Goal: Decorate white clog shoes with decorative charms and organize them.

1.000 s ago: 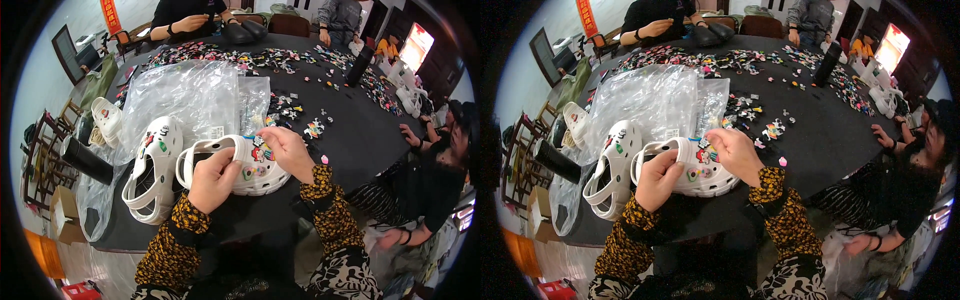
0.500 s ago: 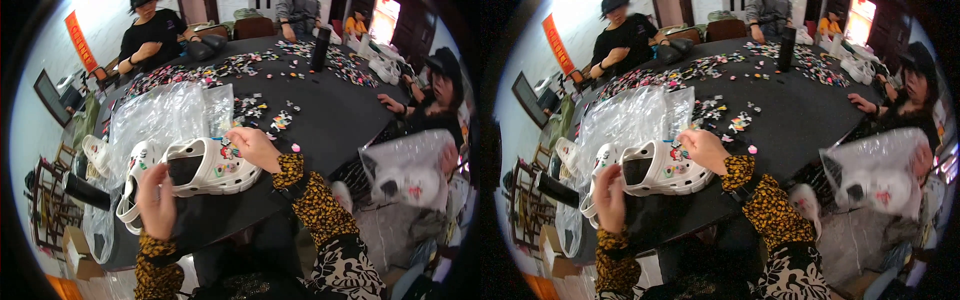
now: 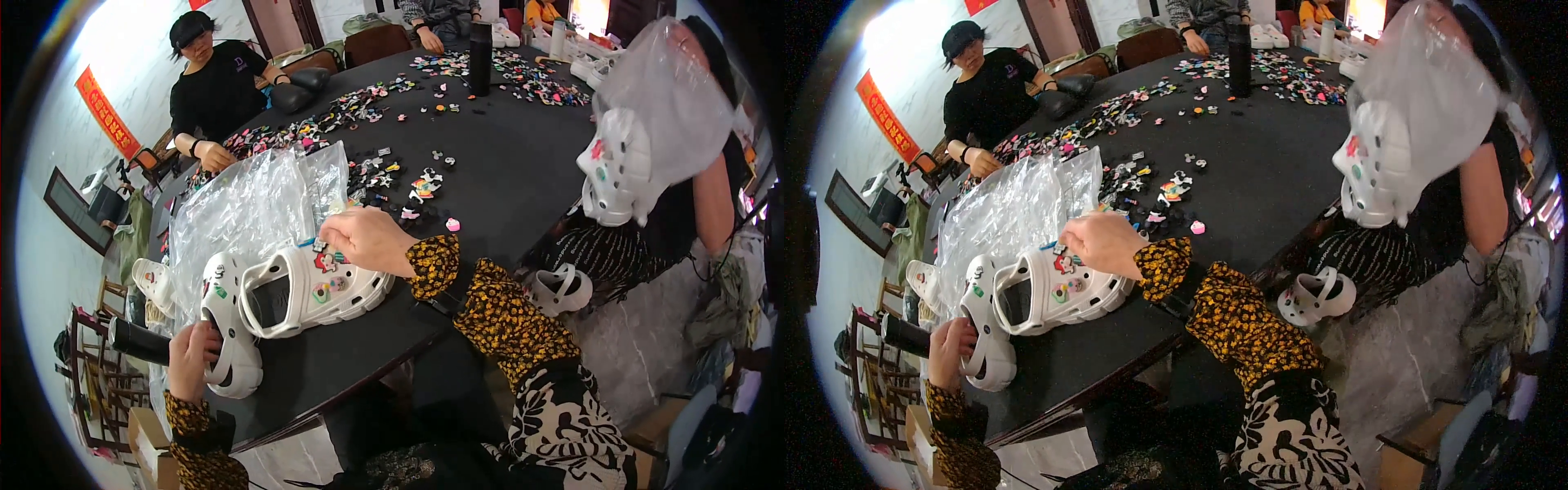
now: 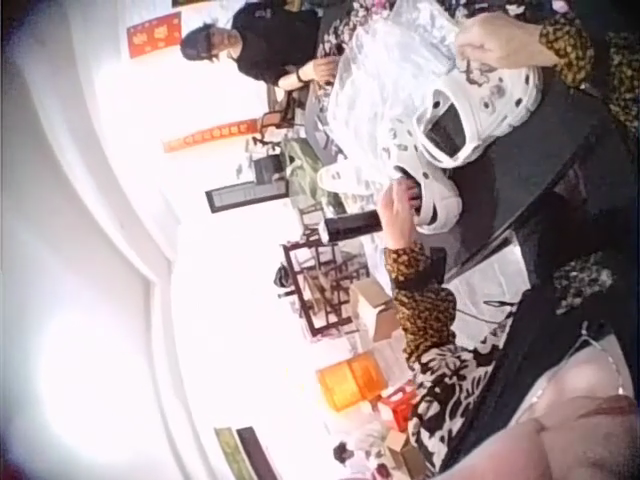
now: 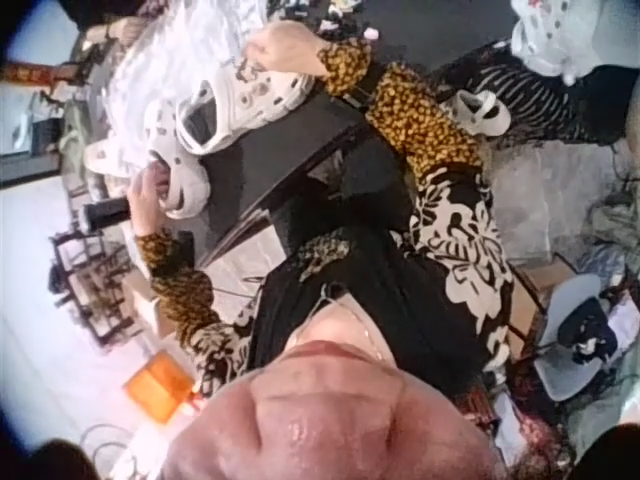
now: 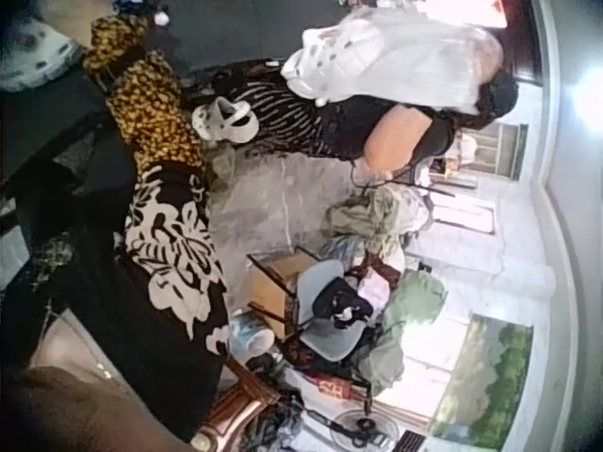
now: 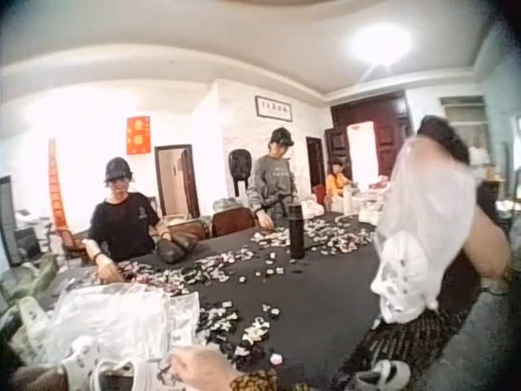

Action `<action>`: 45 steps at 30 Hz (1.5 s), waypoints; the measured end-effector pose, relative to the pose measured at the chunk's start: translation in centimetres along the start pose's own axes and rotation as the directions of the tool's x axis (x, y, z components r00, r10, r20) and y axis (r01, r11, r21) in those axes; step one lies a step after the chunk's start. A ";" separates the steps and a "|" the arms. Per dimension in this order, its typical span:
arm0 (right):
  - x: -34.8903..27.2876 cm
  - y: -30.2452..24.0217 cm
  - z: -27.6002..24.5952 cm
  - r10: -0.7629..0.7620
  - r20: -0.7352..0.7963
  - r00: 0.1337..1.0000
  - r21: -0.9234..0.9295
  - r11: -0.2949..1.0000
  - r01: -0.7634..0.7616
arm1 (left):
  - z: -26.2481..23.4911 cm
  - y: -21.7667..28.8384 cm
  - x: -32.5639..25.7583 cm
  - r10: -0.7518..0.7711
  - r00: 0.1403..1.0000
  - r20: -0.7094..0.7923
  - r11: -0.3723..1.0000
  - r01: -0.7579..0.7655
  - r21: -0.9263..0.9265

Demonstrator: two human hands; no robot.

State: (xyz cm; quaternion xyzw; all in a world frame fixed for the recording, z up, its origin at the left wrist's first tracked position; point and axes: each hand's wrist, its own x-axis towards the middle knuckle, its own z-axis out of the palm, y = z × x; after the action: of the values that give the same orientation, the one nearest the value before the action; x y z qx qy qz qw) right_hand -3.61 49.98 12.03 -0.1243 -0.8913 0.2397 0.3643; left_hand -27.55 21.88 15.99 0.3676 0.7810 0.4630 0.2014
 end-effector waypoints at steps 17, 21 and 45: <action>-0.8 1.9 -1.1 0.096 0.280 0.955 0.339 0.921 -0.192 | 2.4 -1.2 1.9 0.140 0.970 0.200 0.975 -0.171 0.143; -1.5 2.2 -1.4 0.003 0.247 0.969 0.363 0.927 -0.095 | 3.5 -0.9 1.4 0.244 0.960 0.135 0.970 -0.244 -0.019; -2.0 -4.8 -1.4 -0.101 0.575 0.812 0.680 0.610 -0.407 | 4.5 3.7 3.2 0.470 0.864 0.178 0.850 -0.498 0.171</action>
State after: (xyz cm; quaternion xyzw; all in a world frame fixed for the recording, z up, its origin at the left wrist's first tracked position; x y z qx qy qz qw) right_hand -1.46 45.52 14.22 0.0420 -0.7476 0.6581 0.0795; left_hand -25.21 28.00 17.05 0.6013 0.6927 0.3884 0.0883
